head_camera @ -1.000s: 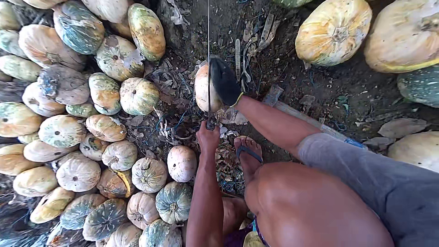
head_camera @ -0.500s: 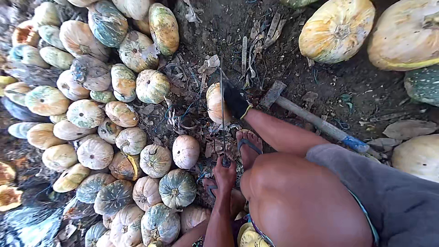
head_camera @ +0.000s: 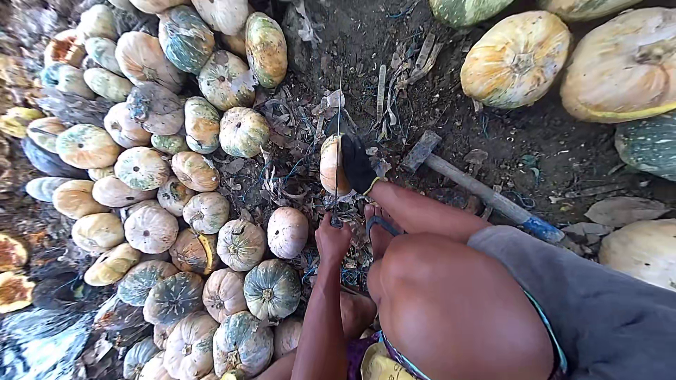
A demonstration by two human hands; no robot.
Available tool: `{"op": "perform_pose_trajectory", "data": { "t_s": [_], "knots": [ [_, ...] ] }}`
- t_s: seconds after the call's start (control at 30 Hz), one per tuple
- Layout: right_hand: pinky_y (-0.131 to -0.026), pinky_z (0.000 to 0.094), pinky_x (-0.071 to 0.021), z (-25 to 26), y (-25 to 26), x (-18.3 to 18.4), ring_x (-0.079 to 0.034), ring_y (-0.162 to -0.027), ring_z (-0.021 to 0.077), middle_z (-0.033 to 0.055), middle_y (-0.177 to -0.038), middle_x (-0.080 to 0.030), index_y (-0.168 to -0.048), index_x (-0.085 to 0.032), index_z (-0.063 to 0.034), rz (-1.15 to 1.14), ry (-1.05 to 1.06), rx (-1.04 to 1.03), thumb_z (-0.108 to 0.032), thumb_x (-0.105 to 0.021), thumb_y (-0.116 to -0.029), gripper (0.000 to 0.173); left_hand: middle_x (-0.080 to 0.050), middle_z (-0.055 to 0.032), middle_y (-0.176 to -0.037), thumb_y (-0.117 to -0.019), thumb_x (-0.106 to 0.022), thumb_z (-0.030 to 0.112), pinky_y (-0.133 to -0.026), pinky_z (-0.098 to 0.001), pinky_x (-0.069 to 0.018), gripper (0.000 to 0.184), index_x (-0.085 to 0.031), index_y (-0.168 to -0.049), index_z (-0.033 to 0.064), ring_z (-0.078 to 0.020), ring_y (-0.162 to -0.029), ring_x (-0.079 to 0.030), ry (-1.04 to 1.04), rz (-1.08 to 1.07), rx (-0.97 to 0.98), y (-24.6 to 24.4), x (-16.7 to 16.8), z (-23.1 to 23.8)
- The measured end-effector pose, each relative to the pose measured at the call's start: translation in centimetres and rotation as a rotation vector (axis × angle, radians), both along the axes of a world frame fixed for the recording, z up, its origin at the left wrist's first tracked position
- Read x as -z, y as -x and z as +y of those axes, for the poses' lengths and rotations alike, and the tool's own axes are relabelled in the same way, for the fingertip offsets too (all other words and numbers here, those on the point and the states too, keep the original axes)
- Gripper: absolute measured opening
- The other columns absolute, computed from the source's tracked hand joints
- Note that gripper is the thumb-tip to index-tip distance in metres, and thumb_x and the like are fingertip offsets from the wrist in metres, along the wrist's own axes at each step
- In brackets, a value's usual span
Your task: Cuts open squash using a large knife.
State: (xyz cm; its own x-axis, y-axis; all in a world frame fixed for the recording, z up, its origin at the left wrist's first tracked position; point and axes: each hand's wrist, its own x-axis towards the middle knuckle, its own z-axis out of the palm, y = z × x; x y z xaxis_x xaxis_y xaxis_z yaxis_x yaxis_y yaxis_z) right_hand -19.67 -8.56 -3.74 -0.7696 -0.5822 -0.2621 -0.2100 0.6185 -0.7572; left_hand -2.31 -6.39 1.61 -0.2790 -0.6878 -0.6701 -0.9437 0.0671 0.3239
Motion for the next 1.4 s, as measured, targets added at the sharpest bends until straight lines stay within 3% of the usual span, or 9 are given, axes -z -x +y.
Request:
{"op": "perform_pose_trajectory", "data": {
  "t_s": [0.07,0.27,0.33,0.47,0.6,0.73,0.93,1.17,1.4],
  "knots": [
    [-0.126,0.0421,-0.0265,0.6,1.9,-2.2,-0.031,-0.154,0.0307,0.0207,-0.163,-0.034,-0.156,-0.036,0.0007,-0.200,-0.036,-0.074,-0.028,-0.021,-0.1141,0.053,-0.073,-0.0153,-0.096,-0.0886,-0.070,0.022,-0.082,-0.0553,-0.0564,0.037,-0.069,-0.123,0.0072,-0.0317,-0.091,-0.072,0.004,-0.019,-0.001,-0.3,0.0,0.4],
    [-0.122,0.0505,-0.0335,-3.5,10.6,-9.8,-0.044,-0.143,0.0418,0.0315,-0.145,-0.052,-0.137,-0.057,0.0103,0.476,0.693,0.089,-0.018,-0.038,-0.1062,0.046,-0.073,-0.0133,-0.086,-0.0877,-0.070,0.021,-0.075,-0.0541,-0.0566,0.031,-0.070,-0.115,0.0060,-0.0303,-0.080,-0.072,0.077,0.003,-0.033,-0.5,0.3,1.0],
    [-0.119,0.0509,-0.0349,-6.1,11.0,-9.7,-0.047,-0.139,0.0401,0.0298,-0.140,-0.056,-0.136,-0.058,0.0086,0.557,0.590,-0.126,-0.025,-0.043,-0.1044,0.048,-0.073,-0.0139,-0.086,-0.0886,-0.070,0.022,-0.076,-0.0550,-0.0565,0.031,-0.070,-0.115,0.0066,-0.0313,-0.082,-0.072,0.059,-0.032,-0.022,0.2,0.6,0.7],
    [-0.130,0.0495,-0.0108,-9.9,11.7,-3.0,-0.017,-0.158,0.0329,0.0206,-0.169,-0.021,-0.161,-0.030,-0.0031,0.506,0.084,-0.680,-0.052,-0.030,-0.1083,0.072,-0.075,-0.0151,-0.101,-0.0902,-0.069,0.026,-0.085,-0.0581,-0.0570,0.041,-0.067,-0.129,0.0118,-0.0341,-0.097,-0.073,-0.027,-0.122,0.007,2.4,1.2,-0.2],
    [-0.125,0.0469,-0.0302,-7.0,12.6,-2.6,-0.037,-0.150,0.0341,0.0233,-0.158,-0.042,-0.145,-0.053,0.0018,0.366,0.476,-0.212,-0.026,-0.041,-0.1076,0.049,-0.075,-0.0154,-0.095,-0.0911,-0.068,0.028,-0.081,-0.0585,-0.0565,0.039,-0.068,-0.126,0.0114,-0.0352,-0.091,-0.074,0.020,-0.094,0.048,1.8,2.0,0.8],
    [-0.122,0.0372,-0.0349,-0.1,10.0,-1.2,-0.044,-0.145,0.0236,0.0228,-0.154,-0.047,-0.150,-0.043,0.0052,-0.105,0.431,0.253,-0.031,-0.021,-0.1127,0.057,-0.074,-0.0158,-0.084,-0.0871,-0.072,0.022,-0.072,-0.0573,-0.0570,0.036,-0.072,-0.118,0.0036,-0.0350,-0.077,-0.073,0.188,0.107,0.053,1.8,3.2,-0.6],
    [-0.125,0.0411,-0.0309,-2.2,5.4,1.6,-0.037,-0.151,0.0282,0.0213,-0.160,-0.041,-0.153,-0.042,0.0018,0.014,0.395,0.175,-0.030,-0.036,-0.1105,0.054,-0.075,-0.0162,-0.098,-0.0895,-0.071,0.023,-0.085,-0.0541,-0.0571,0.040,-0.067,-0.125,0.0055,-0.0321,-0.093,-0.073,0.094,0.138,0.147,5.6,5.8,-4.9],
    [-0.118,0.0406,-0.0412,2.7,3.1,1.3,-0.053,-0.137,0.0258,0.0234,-0.143,-0.057,-0.139,-0.055,0.0074,-0.078,0.473,0.172,-0.020,-0.024,-0.1096,0.051,-0.072,-0.0128,-0.083,-0.0861,-0.073,0.020,-0.071,-0.0520,-0.0574,0.035,-0.070,-0.116,0.0041,-0.0280,-0.075,-0.071,-0.010,0.128,0.070,-2.2,1.2,2.0],
    [-0.116,0.0417,-0.0424,2.1,2.4,-1.2,-0.054,-0.135,0.0232,0.0197,-0.146,-0.056,-0.151,-0.045,-0.0011,-0.442,0.253,0.268,-0.032,-0.025,-0.1135,0.053,-0.071,-0.0127,-0.075,-0.0843,-0.073,0.017,-0.065,-0.0509,-0.0567,0.029,-0.073,-0.108,0.0005,-0.0275,-0.067,-0.070,0.166,0.206,0.006,-4.1,-1.2,6.8]
  ]
}}
